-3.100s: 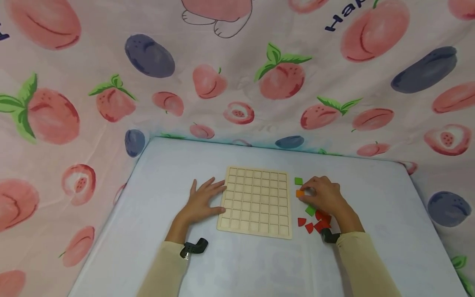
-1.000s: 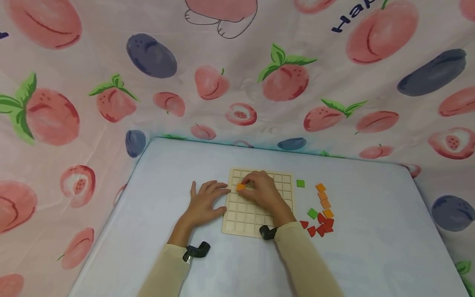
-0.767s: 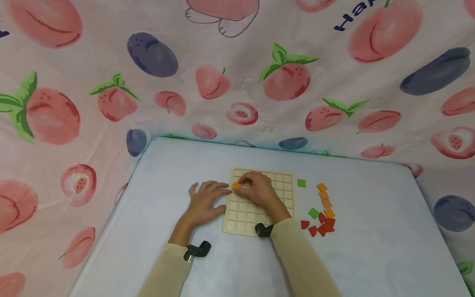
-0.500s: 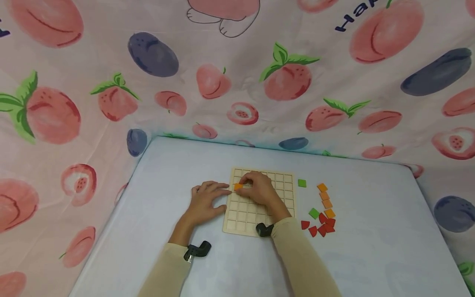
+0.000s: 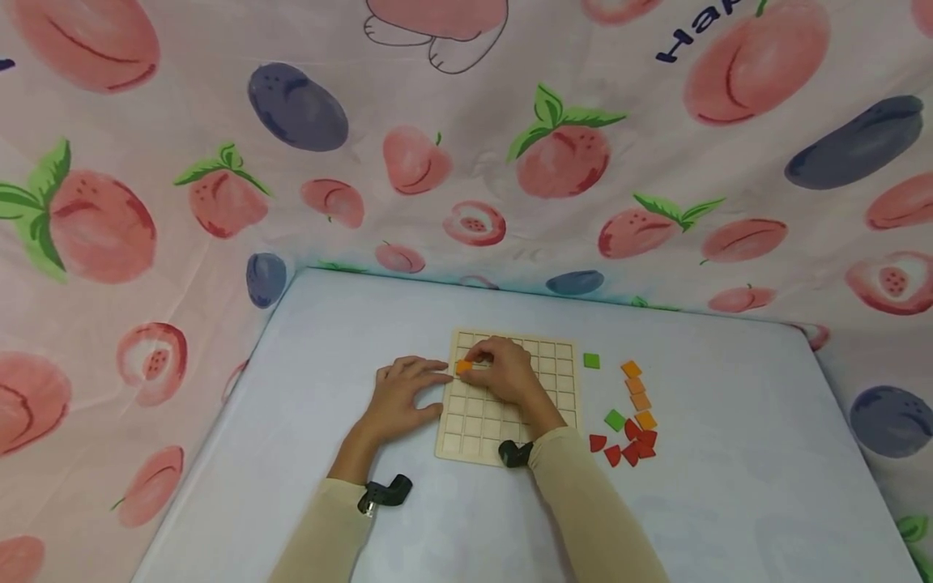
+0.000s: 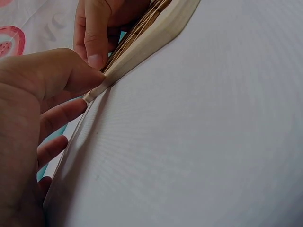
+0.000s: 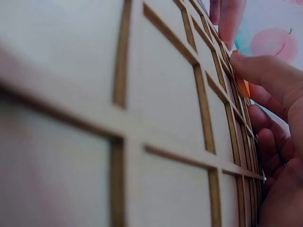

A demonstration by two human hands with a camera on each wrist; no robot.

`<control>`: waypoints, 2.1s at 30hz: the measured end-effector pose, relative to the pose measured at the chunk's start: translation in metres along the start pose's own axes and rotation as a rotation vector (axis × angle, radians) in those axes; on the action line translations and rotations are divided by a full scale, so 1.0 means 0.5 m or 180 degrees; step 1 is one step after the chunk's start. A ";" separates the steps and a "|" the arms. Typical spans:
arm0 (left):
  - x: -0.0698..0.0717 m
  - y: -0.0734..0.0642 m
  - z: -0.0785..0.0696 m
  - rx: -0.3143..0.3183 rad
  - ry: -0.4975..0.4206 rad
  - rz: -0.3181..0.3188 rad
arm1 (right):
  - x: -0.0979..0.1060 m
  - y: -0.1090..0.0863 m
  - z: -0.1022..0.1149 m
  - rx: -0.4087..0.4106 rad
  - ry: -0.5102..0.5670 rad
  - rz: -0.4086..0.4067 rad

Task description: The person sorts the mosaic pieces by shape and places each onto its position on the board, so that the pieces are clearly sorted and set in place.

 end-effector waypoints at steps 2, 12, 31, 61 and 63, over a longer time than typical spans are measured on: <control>0.000 0.000 -0.001 0.0004 -0.0013 0.0014 | -0.002 0.000 0.001 -0.0033 -0.0030 -0.0022; 0.001 -0.001 -0.001 0.0034 -0.0003 0.0029 | -0.009 0.002 0.006 -0.0162 -0.0073 -0.0106; 0.003 0.001 -0.004 0.0037 -0.0011 0.0044 | -0.010 0.002 0.002 -0.0178 -0.0108 -0.0127; 0.002 -0.003 -0.001 0.0102 0.0041 0.0090 | 0.193 -0.094 -0.091 0.0008 0.0074 -0.0583; 0.004 -0.004 -0.001 0.0112 0.0024 0.0092 | 0.220 -0.101 -0.112 -0.0060 -0.0123 -0.0718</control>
Point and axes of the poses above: each hand's wrist, its own y-axis towards the middle knuckle, its own x-axis out of the back of the hand, z = x × y, the point moved 2 cm from there along y, towards the middle knuckle, and after that the axes turned 8 degrees about -x, right-handed, at the moved point
